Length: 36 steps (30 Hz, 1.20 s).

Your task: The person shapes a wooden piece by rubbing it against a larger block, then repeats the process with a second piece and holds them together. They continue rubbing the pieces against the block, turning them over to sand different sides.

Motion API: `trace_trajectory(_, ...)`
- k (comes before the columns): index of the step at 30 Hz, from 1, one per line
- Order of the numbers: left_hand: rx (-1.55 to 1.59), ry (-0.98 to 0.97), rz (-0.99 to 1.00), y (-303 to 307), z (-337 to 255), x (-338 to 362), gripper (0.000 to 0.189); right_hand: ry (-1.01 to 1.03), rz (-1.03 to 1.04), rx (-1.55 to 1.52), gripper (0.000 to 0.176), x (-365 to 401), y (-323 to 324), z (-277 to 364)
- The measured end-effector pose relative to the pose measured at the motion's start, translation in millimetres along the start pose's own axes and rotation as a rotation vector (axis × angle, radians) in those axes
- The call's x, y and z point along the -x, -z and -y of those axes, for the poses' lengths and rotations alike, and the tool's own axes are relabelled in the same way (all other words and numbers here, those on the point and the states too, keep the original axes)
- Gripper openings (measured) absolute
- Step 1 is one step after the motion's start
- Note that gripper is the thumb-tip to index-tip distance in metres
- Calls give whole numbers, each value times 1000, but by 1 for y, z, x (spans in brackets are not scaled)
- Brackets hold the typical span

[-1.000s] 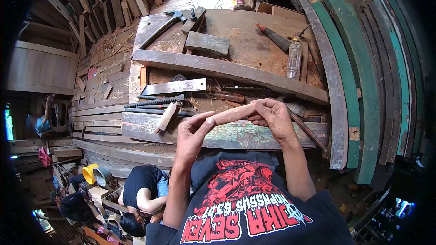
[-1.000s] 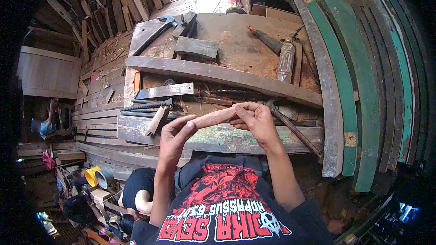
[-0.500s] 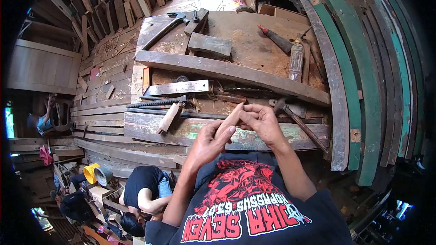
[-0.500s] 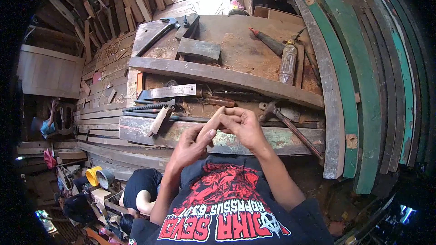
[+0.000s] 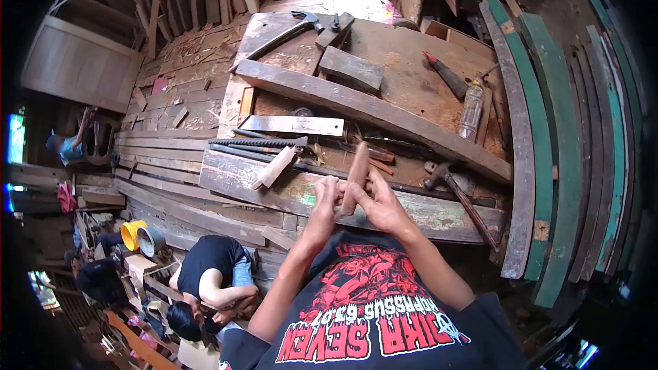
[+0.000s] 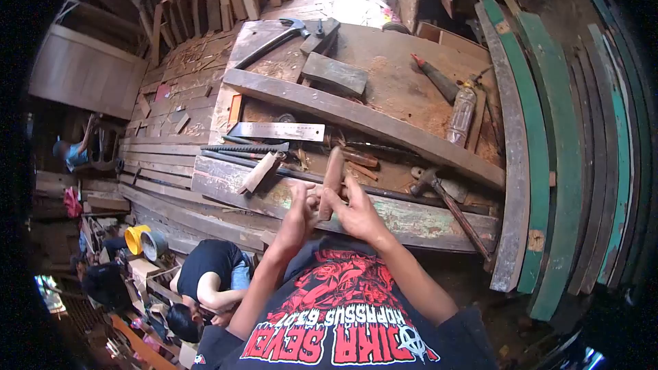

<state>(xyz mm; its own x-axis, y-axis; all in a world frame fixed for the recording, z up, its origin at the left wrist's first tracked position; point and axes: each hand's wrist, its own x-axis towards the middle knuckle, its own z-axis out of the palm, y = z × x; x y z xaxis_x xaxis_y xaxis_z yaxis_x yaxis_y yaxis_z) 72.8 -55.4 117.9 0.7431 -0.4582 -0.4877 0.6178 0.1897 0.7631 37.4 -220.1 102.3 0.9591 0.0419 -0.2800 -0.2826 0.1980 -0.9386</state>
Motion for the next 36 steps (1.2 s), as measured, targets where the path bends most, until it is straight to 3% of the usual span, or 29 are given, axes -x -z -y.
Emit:
trace_trajectory(1, -255, -112, -159, 20, 18, -3, 43, -37, -21, -86, 54, -5, 2, -5)
trace_trajectory(2, -473, -202, -165, 24, 4, 5, 35, 18, -15, -94, 52, -9, 0, -5)
trace_trajectory(3, -695, -287, -171, 28, -9, 12, 27, -79, 11, -97, 52, -11, 2, -4)
trace_trajectory(4, -760, -413, -300, 30, -18, 16, 15, -175, 34, -99, 53, -12, 6, -2)
trace_trajectory(6, -904, -563, -477, 57, -23, 19, 20, -294, 61, 77, 58, -15, 2, 19)
trace_trajectory(10, -1178, -792, -771, 108, -40, 17, 27, -38, 127, 228, 63, -34, -25, 28)
trace_trajectory(13, -1197, -821, -736, 133, -55, 9, 29, 18, 155, 371, 53, -41, -48, 22)
trace_trajectory(16, -1193, -711, -531, 158, -48, -2, 24, 266, 142, 534, 48, -61, -76, 28)
trace_trajectory(18, -1192, -735, -558, 158, -44, 0, 22, 392, 139, 730, 51, -75, -92, 40)
trace_trajectory(21, -1178, -741, -577, 157, -44, 0, 23, 235, 138, 987, 53, -80, -105, 43)
trace_trajectory(26, -1149, -781, -574, 162, -42, -2, 24, 229, 75, 1287, 60, -75, -114, 17)
trace_trajectory(29, -1160, -807, -562, 170, -40, -5, 23, 146, 66, 1358, 61, -80, -140, 37)
trace_trajectory(31, -1186, -818, -538, 173, -40, -7, 22, 294, 49, 1294, 58, -111, -145, 20)
trace_trajectory(34, -1173, -811, -574, 176, -32, -11, 22, 301, 97, 1432, 51, -133, -153, 13)
trace_trajectory(36, -1174, -844, -569, 176, -35, -9, 20, 272, 99, 1383, 56, -118, -148, 17)
